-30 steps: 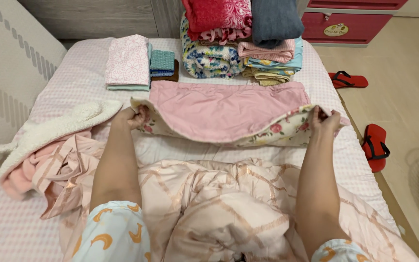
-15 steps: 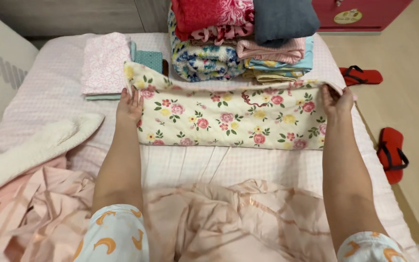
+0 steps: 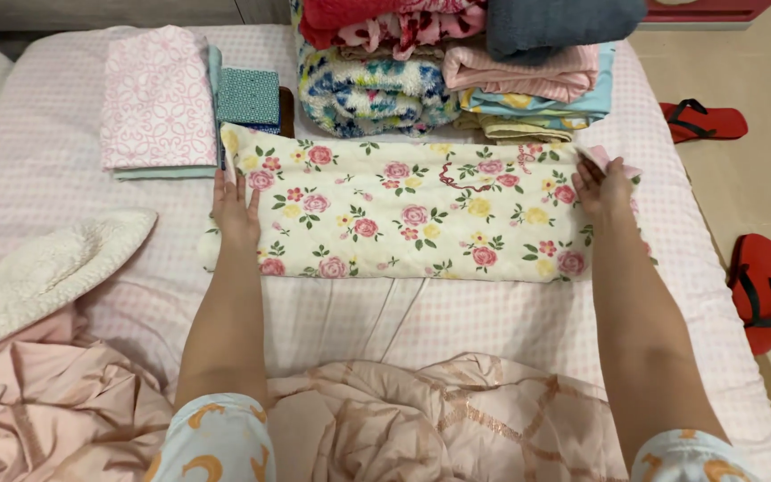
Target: The person folds several towels and bedding items on a bed, smoothing and aligning each piece before stacking them. The person then opens a wardrobe and places the folded items inside.
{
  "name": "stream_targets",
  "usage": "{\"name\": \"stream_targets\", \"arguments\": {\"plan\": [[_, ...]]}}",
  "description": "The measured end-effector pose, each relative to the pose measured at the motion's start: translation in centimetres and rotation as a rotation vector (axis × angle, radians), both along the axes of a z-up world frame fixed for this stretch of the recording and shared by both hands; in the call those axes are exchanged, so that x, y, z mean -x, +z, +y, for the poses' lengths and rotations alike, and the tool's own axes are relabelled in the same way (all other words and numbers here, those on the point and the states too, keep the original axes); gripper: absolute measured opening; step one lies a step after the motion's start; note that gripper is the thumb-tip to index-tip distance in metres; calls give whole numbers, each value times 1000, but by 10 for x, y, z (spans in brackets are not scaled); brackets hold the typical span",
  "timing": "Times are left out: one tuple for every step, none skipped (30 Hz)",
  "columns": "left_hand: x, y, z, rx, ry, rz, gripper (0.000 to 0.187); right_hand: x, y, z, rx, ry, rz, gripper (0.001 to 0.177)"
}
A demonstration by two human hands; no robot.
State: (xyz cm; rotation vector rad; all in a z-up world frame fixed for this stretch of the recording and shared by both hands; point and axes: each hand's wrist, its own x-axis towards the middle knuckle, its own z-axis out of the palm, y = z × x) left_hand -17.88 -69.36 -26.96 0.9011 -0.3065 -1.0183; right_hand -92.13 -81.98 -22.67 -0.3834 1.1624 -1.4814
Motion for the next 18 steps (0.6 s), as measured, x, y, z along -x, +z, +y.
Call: {"name": "stream_targets", "arguments": {"plan": [[3, -1, 2, 36, 3, -20, 53, -3, -7, 3, 8, 13, 37, 53], [6, -1, 5, 72, 6, -41, 54, -5, -13, 6, 51, 17, 107, 52], [8, 0, 6, 52, 51, -51, 59, -10, -19, 9, 96, 22, 175, 53], [11, 0, 9, 33, 96, -62, 67, -15, -25, 13, 141, 27, 243, 56], [14, 0, 9, 18, 142, -75, 76, -21, -29, 14, 156, 65, 346, 58], [19, -1, 9, 6, 174, -102, 76, -28, -33, 17, 172, 102, 450, 61], [24, -2, 8, -2, 207, -127, 77, -31, -33, 19, 191, 139, 557, 66], [26, -2, 7, -11, 240, -152, 78, -35, -34, 22, 294, 191, 808, 66], [27, -2, 5, 1, 259, -221, 79, -42, -35, 24, 401, 240, 1061, 66], [31, -1, 2, 13, 279, -289, 80, -45, -34, 26, 507, 286, 1314, 67], [37, 1, -1, 26, 299, -358, 81, -48, -31, 29, 444, 325, 1409, 67], [46, 4, -2, -55, 342, -561, 80, -52, -29, 32, 378, 362, 1503, 67], [55, 9, -1, -153, 375, -726, 77, -56, -28, 36, 305, 398, 1595, 67], [66, 16, 1, -288, 375, -880, 75, -58, -26, 41, 228, 350, 1620, 68], [80, 24, 8, -451, 316, -1007, 72, -58, -23, 48, 145, 301, 1643, 68], [94, 33, 16, -557, 225, -1098, 70, -56, -20, 56, 62, 251, 1663, 69], [114, 44, 18, -611, 139, -1187, 68, -53, -15, 65, 32, 163, 1678, 67], [133, 54, 23, -626, 57, -1264, 66, -50, -10, 76, 1, 73, 1690, 66]]}}
